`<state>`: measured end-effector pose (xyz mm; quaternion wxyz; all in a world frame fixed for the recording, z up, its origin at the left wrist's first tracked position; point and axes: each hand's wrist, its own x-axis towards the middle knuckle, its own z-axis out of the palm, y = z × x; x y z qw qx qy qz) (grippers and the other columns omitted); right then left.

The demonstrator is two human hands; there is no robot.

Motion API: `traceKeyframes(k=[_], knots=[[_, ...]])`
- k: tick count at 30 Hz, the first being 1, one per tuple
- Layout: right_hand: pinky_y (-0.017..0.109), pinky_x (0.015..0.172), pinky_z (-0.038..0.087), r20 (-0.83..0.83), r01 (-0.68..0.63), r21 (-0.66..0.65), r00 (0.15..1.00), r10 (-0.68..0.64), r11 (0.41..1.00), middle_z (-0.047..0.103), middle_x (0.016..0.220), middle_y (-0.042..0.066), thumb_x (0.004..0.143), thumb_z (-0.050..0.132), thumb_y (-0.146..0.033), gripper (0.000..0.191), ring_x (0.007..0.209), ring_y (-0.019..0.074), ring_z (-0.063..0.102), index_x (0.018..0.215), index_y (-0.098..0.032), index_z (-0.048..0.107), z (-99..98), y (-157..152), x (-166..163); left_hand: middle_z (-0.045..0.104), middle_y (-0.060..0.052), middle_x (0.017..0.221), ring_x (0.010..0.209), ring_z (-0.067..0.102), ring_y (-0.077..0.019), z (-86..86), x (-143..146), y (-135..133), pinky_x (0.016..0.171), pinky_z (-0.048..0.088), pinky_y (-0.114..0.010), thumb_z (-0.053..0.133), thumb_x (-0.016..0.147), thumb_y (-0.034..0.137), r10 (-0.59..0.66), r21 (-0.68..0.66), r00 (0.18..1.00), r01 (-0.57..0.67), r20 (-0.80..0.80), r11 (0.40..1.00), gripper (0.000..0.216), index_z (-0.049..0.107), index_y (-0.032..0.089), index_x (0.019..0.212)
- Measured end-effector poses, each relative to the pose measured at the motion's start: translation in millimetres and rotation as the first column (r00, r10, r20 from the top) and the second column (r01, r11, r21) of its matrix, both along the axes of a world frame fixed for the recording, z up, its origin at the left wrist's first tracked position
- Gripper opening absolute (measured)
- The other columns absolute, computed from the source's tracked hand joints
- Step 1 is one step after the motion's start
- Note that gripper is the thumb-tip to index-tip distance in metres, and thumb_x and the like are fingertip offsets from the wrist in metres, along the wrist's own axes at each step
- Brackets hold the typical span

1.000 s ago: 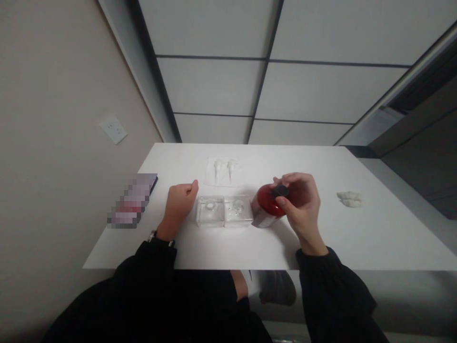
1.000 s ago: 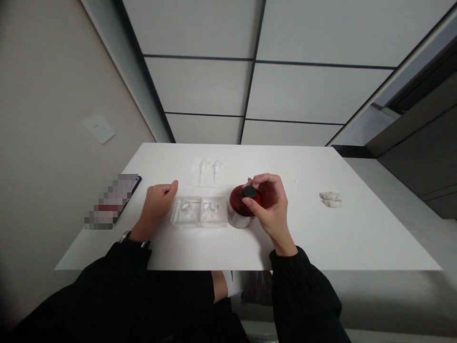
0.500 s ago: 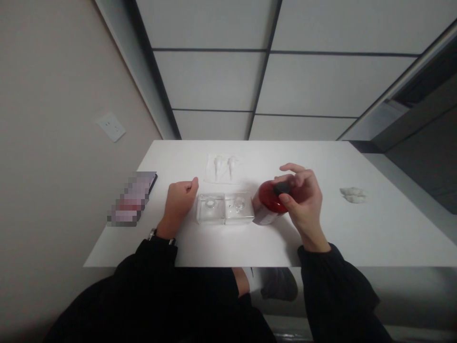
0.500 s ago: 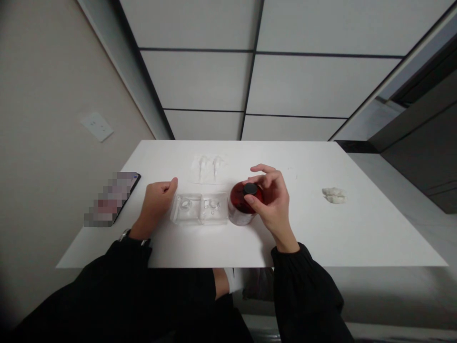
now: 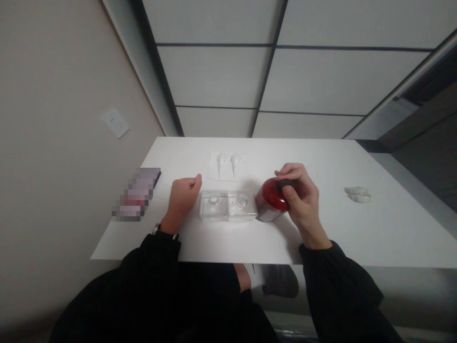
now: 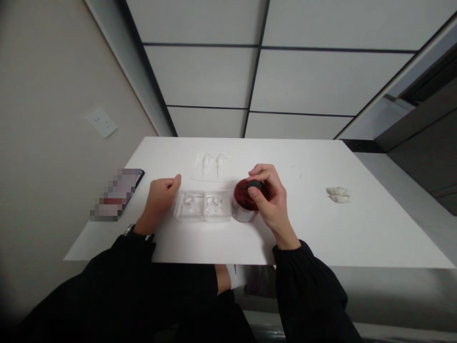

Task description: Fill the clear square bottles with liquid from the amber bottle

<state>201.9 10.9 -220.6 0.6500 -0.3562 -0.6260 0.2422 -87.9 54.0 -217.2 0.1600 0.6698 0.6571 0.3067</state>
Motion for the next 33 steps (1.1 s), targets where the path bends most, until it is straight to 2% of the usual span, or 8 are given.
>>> traceKeyframes(k=[4,10,15,19,21,24,28,33], knots=[[0.047,0.102,0.053,-0.041,-0.01,-0.007,0.999,0.01,1.0,0.071,0.111,0.004,0.093,0.075,-0.054,0.022,0.113,0.0263,0.066,0.104,-0.034,0.078,-4.7,0.2,-2.7,0.015,0.003,0.059,0.055,0.021,-0.0128,-1.3,-0.8,0.2,0.062,0.014,-0.035,0.045,0.093,0.042,-0.006,0.008,1.0,0.006,0.006,1.0,0.051,0.014,0.027,0.055],[0.055,0.116,0.049,-0.21,-0.011,-0.128,0.978,-0.016,0.992,0.071,0.136,0.006,0.091,0.049,-0.088,0.063,0.13,0.0304,0.066,0.114,-0.035,0.073,-6.6,-1.0,1.0,0.014,0.003,0.058,0.053,0.021,-0.0121,-6.6,-2.1,1.7,0.061,0.014,-0.035,0.047,0.094,0.041,-0.018,0.047,0.999,0.017,0.031,0.999,0.053,0.014,0.026,0.055],[0.045,0.105,0.056,-0.356,0.065,-0.261,0.921,-0.158,0.963,0.075,0.102,0.006,0.096,0.05,-0.08,0.056,0.103,0.0225,0.073,0.09,-0.028,0.07,-8.5,52.9,12.6,0.025,0.004,0.056,0.055,0.029,-0.0137,-3.2,-4.9,-2.2,0.06,0.021,-0.034,0.045,0.098,0.04,-0.026,0.177,0.995,0.009,0.095,0.984,0.047,0.025,0.025,0.058],[0.036,0.075,0.057,-0.205,0.219,-0.179,0.945,-0.254,0.959,0.067,0.078,0.002,0.085,0.065,-0.083,0.058,0.072,0.0178,0.064,0.077,-0.026,0.065,-14.5,110.9,16.1,0.066,-0.003,0.08,0.081,0.06,-0.0185,21.5,-4.0,-23.7,0.078,0.044,-0.034,0.043,0.108,0.035,-0.333,0.472,0.942,0.277,0.039,0.837,0.039,0.062,0.021,0.077],[0.034,0.068,0.052,-0.12,0.292,-0.115,0.945,-0.305,0.95,0.062,0.069,0.0,0.087,0.063,-0.084,0.06,0.065,0.0163,0.057,0.072,-0.026,0.061,-19.6,125.5,17.2,0.073,-0.005,0.097,0.095,0.064,-0.0204,37.2,0.7,-35.9,0.087,0.047,-0.037,0.048,0.111,0.04,-0.488,0.482,0.861,0.492,-0.143,0.725,0.036,0.074,0.022,0.094],[0.033,0.064,0.047,0.006,0.34,-0.067,0.94,-0.34,0.938,0.059,0.064,0.0,0.094,0.056,-0.08,0.061,0.062,0.0157,0.054,0.067,-0.026,0.058,-26.3,127.6,20.2,0.074,-0.007,0.107,0.099,0.063,-0.0219,52.5,10.3,-45.6,0.087,0.048,-0.039,0.05,0.111,0.043,-0.558,0.441,0.762,0.646,-0.328,0.623,0.036,0.079,0.023,0.101],[0.033,0.062,0.043,0.112,0.348,-0.069,0.934,-0.34,0.935,0.059,0.062,0.0,0.098,0.053,-0.076,0.061,0.06,0.0154,0.054,0.064,-0.025,0.059,-28.1,120.5,24.6,0.076,-0.007,0.106,0.096,0.062,-0.0232,52.8,15.2,-43.2,0.083,0.049,-0.039,0.055,0.109,0.046,-0.564,0.356,0.678,0.731,-0.471,0.582,0.036,0.081,0.022,0.1],[0.032,0.062,0.041,0.132,0.35,-0.08,0.932,-0.338,0.933,0.058,0.059,-0.001,0.098,0.053,-0.073,0.06,0.057,0.0143,0.051,0.064,-0.025,0.06,-27.8,122.3,25.6,0.075,-0.007,0.105,0.095,0.063,-0.0228,50.4,12.8,-41.5,0.082,0.051,-0.039,0.054,0.109,0.047,-0.618,0.294,0.637,0.767,-0.461,0.571,0.036,0.082,0.025,0.108]])
